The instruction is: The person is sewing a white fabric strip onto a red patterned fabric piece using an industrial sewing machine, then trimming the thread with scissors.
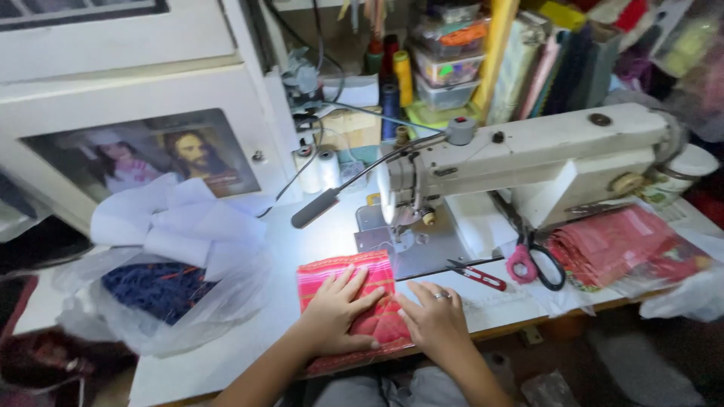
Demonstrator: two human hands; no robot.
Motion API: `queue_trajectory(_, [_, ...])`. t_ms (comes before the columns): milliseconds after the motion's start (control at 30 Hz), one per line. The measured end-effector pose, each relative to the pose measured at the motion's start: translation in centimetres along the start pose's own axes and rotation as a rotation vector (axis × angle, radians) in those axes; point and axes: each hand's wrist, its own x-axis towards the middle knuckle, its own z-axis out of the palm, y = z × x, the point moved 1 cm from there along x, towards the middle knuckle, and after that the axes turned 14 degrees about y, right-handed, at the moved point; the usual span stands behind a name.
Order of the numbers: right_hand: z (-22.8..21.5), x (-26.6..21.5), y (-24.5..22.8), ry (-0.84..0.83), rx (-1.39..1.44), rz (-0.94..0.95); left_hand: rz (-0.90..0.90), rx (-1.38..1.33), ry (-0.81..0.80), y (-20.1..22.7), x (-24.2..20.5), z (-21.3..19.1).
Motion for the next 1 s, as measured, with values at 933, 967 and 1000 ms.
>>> queue_trajectory(933, [-4.9, -4.9, 9.5, 0.184, 0.306, 0.084, -0.072, 0.269, 0.25, -4.3, -0.5, 0.7])
queue_trajectory(967, [-3.8, -5.1, 9.8, 0.123, 0.347, 0.1, -0.047, 0.188, 0.385, -3.2, -0.7, 0.0])
queue_trajectory(1000, [-2.5, -5.1, 10.2, 0.059, 0.386, 0.113, -0.015, 0.113, 0.521, -2.2, -0.7, -0.8])
